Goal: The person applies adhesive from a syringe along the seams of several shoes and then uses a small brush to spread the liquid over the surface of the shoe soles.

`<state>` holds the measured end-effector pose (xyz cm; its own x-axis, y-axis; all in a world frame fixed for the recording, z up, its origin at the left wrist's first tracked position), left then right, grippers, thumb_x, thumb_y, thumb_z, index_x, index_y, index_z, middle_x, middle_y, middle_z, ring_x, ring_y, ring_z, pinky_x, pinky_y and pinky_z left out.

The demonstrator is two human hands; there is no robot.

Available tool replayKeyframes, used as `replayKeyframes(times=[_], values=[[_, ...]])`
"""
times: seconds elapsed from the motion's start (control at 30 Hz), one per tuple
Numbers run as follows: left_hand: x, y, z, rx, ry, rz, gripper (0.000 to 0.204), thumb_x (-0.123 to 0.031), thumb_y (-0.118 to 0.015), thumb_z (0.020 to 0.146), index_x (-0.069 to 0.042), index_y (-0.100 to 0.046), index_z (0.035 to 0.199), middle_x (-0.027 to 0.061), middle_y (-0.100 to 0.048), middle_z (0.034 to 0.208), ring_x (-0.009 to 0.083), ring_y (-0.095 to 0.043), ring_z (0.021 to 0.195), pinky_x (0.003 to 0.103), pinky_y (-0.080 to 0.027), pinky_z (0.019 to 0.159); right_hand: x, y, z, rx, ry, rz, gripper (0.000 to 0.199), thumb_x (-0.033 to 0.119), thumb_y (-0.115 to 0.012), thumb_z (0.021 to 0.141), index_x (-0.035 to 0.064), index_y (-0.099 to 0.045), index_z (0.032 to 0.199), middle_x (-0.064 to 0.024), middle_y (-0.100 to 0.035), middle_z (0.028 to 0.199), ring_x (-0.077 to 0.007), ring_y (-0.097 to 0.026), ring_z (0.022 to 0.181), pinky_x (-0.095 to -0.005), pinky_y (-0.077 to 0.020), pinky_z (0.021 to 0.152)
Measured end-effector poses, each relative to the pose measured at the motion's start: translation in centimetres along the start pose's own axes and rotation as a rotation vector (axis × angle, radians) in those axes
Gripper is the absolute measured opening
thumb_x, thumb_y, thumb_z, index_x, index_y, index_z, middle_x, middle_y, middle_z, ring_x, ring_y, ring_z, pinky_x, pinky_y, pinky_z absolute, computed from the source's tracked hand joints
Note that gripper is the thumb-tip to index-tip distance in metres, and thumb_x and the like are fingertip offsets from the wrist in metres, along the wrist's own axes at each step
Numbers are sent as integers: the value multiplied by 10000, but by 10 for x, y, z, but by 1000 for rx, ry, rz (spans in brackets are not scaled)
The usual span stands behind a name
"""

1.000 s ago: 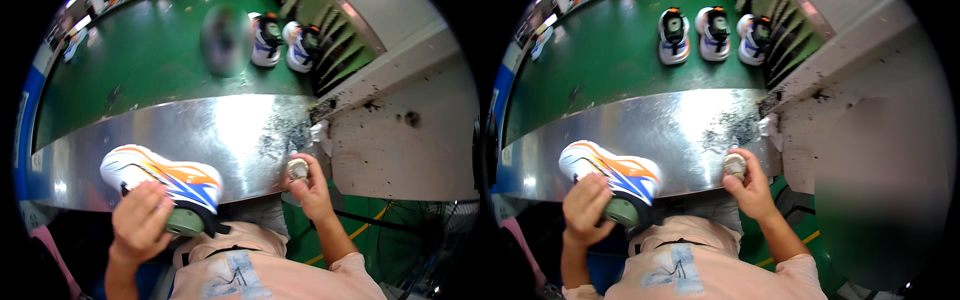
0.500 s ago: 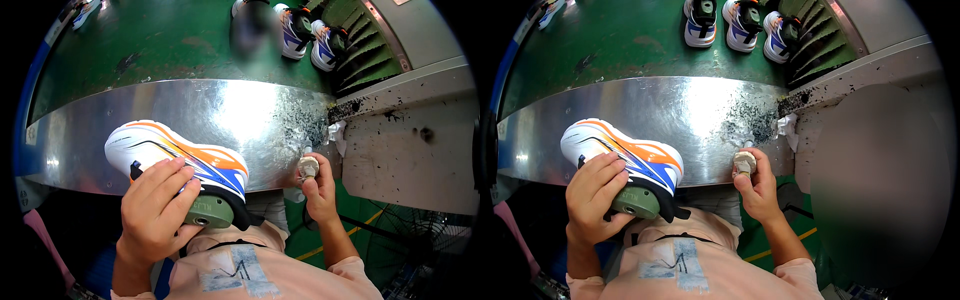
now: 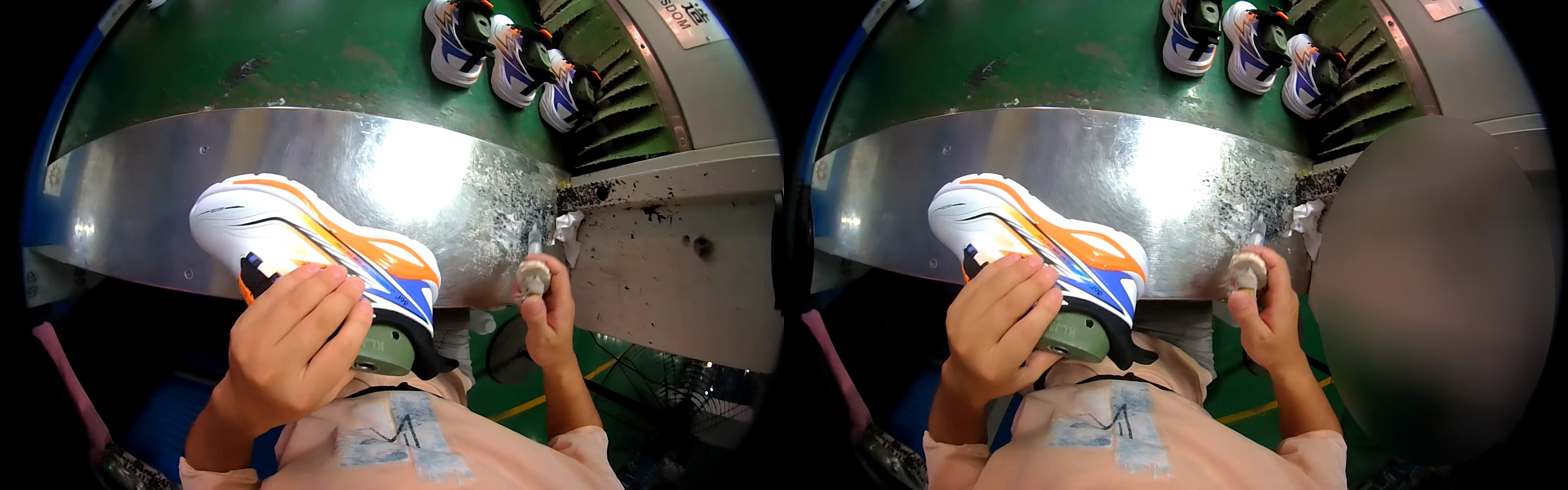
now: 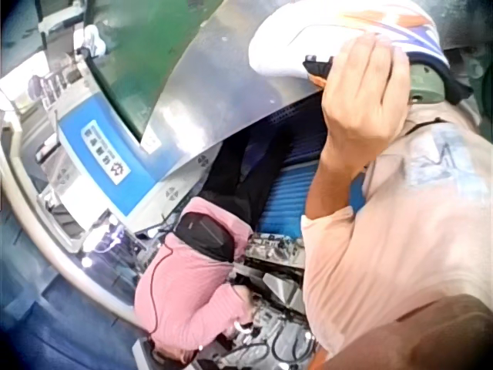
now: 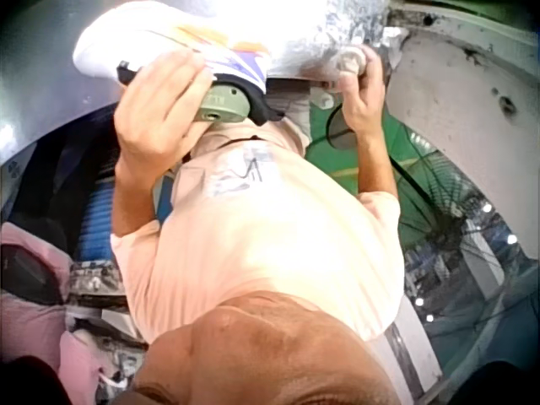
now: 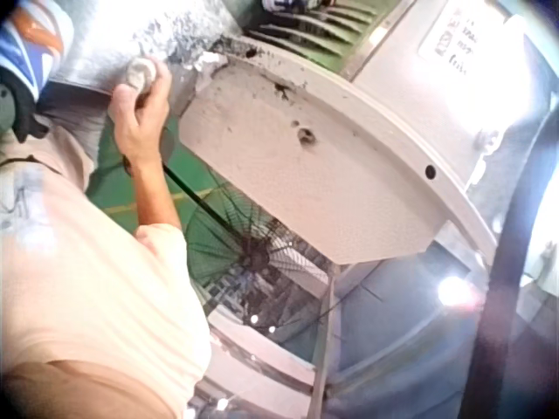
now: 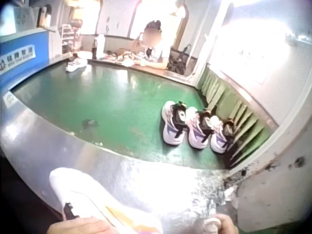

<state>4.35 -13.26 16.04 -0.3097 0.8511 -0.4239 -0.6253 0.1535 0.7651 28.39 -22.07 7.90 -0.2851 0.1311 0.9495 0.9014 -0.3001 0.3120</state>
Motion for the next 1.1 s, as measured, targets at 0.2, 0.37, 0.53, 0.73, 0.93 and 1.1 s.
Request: replayKeyframes(times=[0.2, 0.37, 0.53, 0.73, 0.93, 1.1], values=[[-2, -2, -4, -5, -33, 18, 212, -58, -689, 683, 16, -645, 876, 164, -667, 927, 308, -661, 899, 418, -539, 824, 1, 0, 24, -33, -17, 12, 402, 209, -559, 936, 30, -414, 1266, -2, -514, 959, -65, -463, 821, -210, -405, 721], [4, -1, 16, 48, 24, -56, 364, -102, -735, 570, 26, -646, 899, 177, -653, 954, 340, -644, 909, 448, -518, 826, -10, -6, 18, -45, -42, 86, 451, 271, -592, 928, 35, -421, 1272, 12, -501, 954, -57, -454, 820, -192, -396, 709], [10, -3, 31, 59, 56, -87, 488, -105, -768, 457, 31, -645, 910, 178, -645, 947, 351, -637, 888, 437, -512, 811, -17, 2, 14, -93, 28, 80, 490, 295, -620, 908, 33, -425, 1273, 10, -520, 937, -54, -466, 777, -188, -401, 669], [21, -19, 49, 155, 79, -106, 571, -112, -837, 454, 13, -612, 964, 168, -653, 968, 346, -636, 909, 393, -497, 821, -28, 6, 12, -108, 94, 12, 523, 257, -671, 873, 37, -425, 1278, -13, -552, 941, -46, -474, 718, -184, -406, 599], [23, -24, 55, 221, 101, -62, 599, -130, -843, 439, -2, -619, 980, 151, -658, 996, 333, -633, 941, 386, -490, 837, -33, 2, 14, -97, 94, 20, 523, 233, -686, 858, 45, -429, 1273, -18, -559, 912, -46, -471, 679, -188, -403, 569], [16, -26, 62, 230, 73, -44, 527, -159, -842, 503, 24, -618, 943, 179, -654, 942, 339, -646, 868, 386, -511, 796, -44, 6, 13, -106, 62, -33, 546, 262, -704, 835, 62, -437, 1268, -13, -563, 842, -60, -451, 615, -209, -389, 538]])
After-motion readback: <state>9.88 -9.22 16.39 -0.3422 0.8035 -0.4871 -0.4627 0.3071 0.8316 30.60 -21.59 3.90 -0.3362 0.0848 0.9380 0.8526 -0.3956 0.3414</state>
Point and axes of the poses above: each hand's wrist, its own z-axis towards the middle knuckle, its own y-axis out of the back of the hand, x = y × z, the point moved 10 cm from there along z, towards the middle knuckle
